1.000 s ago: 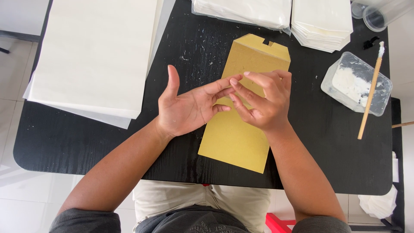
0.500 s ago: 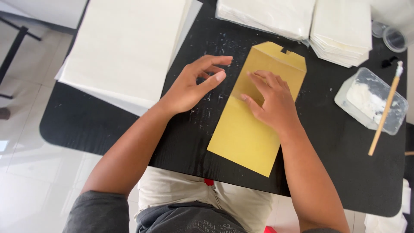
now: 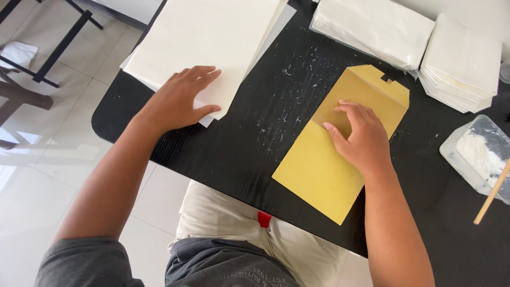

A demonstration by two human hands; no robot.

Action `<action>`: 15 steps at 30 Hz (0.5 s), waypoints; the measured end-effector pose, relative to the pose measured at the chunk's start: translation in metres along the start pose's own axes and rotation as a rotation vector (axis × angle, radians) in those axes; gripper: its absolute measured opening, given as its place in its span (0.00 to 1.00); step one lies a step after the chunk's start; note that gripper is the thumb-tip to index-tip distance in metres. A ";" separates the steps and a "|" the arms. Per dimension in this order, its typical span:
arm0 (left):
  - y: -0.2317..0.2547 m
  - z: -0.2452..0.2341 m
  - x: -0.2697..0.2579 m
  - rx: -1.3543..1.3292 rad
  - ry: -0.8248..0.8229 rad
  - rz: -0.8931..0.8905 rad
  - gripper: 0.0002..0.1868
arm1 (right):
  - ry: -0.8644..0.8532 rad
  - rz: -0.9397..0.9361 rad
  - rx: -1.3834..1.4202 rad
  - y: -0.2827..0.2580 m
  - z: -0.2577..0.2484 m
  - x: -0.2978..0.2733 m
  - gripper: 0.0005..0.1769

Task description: Applying glue to paper sheets and folding them to assemble envelopes on a table.

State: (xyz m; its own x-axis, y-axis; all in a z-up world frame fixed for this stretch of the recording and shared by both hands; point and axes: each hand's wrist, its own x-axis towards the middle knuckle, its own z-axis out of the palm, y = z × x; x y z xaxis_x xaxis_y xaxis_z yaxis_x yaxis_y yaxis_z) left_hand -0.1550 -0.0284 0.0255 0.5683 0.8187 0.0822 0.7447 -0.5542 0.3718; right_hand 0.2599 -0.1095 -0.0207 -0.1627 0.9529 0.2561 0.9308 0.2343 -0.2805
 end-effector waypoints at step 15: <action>-0.031 -0.003 -0.003 0.025 0.071 0.039 0.35 | 0.057 0.048 0.136 -0.012 -0.007 0.004 0.28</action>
State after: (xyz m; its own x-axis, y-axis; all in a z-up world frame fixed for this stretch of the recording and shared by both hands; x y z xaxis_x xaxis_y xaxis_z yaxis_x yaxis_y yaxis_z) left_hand -0.1809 -0.0133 0.0169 0.5719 0.8042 0.1617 0.7312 -0.5891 0.3438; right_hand 0.2499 -0.1100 -0.0100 -0.0969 0.9519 0.2906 0.8836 0.2167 -0.4151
